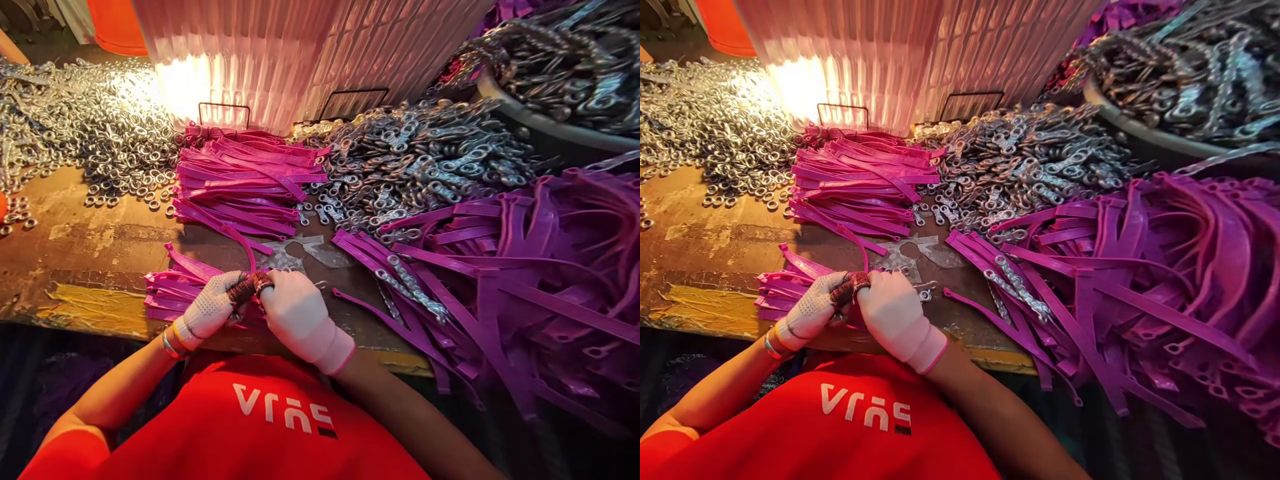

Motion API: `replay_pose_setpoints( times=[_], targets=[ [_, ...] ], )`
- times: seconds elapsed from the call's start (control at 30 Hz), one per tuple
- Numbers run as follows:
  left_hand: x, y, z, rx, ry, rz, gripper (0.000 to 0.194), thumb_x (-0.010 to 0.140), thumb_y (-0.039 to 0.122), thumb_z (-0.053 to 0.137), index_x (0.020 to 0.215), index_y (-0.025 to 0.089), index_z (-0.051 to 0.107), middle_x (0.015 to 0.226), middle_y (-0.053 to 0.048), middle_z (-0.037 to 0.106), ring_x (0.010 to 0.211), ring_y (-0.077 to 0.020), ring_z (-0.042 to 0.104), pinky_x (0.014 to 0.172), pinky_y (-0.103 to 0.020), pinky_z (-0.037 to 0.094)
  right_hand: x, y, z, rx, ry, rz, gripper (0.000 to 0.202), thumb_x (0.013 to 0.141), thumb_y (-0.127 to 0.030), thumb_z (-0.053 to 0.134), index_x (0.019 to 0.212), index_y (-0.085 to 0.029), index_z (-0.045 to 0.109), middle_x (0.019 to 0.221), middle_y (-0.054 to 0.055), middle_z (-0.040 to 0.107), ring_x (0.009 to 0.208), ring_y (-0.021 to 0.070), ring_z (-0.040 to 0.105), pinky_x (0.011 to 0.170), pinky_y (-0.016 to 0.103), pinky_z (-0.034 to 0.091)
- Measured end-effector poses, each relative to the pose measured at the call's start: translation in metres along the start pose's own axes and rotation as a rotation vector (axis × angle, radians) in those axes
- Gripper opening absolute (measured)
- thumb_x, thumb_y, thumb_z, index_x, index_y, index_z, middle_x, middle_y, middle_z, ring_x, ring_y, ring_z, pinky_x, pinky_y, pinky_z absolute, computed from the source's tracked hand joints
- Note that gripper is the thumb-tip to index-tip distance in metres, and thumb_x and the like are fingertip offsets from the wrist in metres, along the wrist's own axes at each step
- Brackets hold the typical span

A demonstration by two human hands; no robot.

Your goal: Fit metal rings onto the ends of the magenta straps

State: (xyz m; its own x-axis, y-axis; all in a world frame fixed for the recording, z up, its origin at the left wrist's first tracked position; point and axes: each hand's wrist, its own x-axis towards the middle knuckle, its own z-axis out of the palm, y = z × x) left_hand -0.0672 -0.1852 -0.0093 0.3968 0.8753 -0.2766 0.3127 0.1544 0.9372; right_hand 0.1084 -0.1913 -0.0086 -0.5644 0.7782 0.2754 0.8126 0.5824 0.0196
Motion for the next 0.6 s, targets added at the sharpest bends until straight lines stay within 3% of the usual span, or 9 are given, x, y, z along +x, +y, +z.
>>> replay_pose_setpoints(
  times=[0.1, 0.17, 0.3, 0.43, 0.5, 0.6],
  targets=[
    [0.0, -0.004, 0.003, 0.2, 0.143, 0.178, 0.024, 0.095, 0.034, 0.05, 0.085, 0.014, 0.06, 0.077, -0.002, 0.063, 0.068, -0.0134, 0.054, 0.064, -0.024, 0.041, 0.001, 0.001, 0.0, 0.012, -0.026, 0.021, 0.013, 0.084, -0.011, 0.056, 0.075, -0.016, 0.063, 0.075, 0.009, 0.063, 0.065, 0.0188, 0.046, 0.06, 0.035, 0.023],
    [0.003, -0.007, 0.002, 0.314, 0.159, 0.243, 0.02, 0.094, 0.027, 0.05, 0.084, 0.014, 0.061, 0.082, -0.004, 0.066, 0.073, -0.015, 0.056, 0.067, -0.026, 0.041, 0.001, 0.002, 0.004, 0.012, -0.041, 0.075, 0.01, 0.083, -0.014, 0.057, 0.079, -0.016, 0.065, 0.08, 0.01, 0.065, 0.067, 0.0199, 0.048, 0.061, 0.034, 0.026],
    [0.009, -0.016, -0.004, 0.398, 0.053, 0.244, 0.018, 0.094, 0.022, 0.048, 0.088, 0.014, 0.063, 0.082, -0.005, 0.068, 0.071, -0.0164, 0.06, 0.066, -0.026, 0.042, -0.001, 0.002, 0.016, -0.008, -0.053, 0.083, 0.017, 0.086, -0.015, 0.051, 0.082, -0.015, 0.067, 0.082, 0.012, 0.066, 0.068, 0.0202, 0.048, 0.062, 0.034, 0.028],
    [0.011, -0.018, -0.005, 0.497, -0.053, 0.224, 0.021, 0.09, 0.015, 0.048, 0.1, 0.014, 0.067, 0.092, -0.009, 0.071, 0.082, -0.0213, 0.064, 0.075, -0.031, 0.046, -0.001, 0.001, 0.024, 0.096, -0.116, 0.074, 0.02, 0.083, -0.012, 0.05, 0.089, -0.014, 0.069, 0.085, 0.013, 0.066, 0.072, 0.0216, 0.051, 0.066, 0.034, 0.035],
    [0.011, -0.016, -0.004, 0.434, -0.026, 0.226, 0.022, 0.089, 0.017, 0.05, 0.102, 0.015, 0.067, 0.093, -0.009, 0.071, 0.085, -0.022, 0.064, 0.079, -0.031, 0.047, 0.001, -0.001, 0.023, 0.166, -0.15, 0.18, 0.028, 0.078, -0.008, 0.05, 0.098, -0.013, 0.069, 0.089, 0.013, 0.067, 0.076, 0.0229, 0.054, 0.069, 0.034, 0.039],
    [0.007, -0.012, -0.004, 0.168, 0.016, 0.124, 0.023, 0.095, 0.031, 0.049, 0.094, 0.016, 0.067, 0.074, -0.002, 0.065, 0.066, -0.0156, 0.059, 0.064, -0.025, 0.047, 0.006, -0.002, 0.013, 0.281, -0.156, 0.302, 0.046, 0.075, -0.005, 0.048, 0.118, -0.012, 0.064, 0.102, 0.014, 0.068, 0.087, 0.0253, 0.059, 0.077, 0.035, 0.045]
  ],
)
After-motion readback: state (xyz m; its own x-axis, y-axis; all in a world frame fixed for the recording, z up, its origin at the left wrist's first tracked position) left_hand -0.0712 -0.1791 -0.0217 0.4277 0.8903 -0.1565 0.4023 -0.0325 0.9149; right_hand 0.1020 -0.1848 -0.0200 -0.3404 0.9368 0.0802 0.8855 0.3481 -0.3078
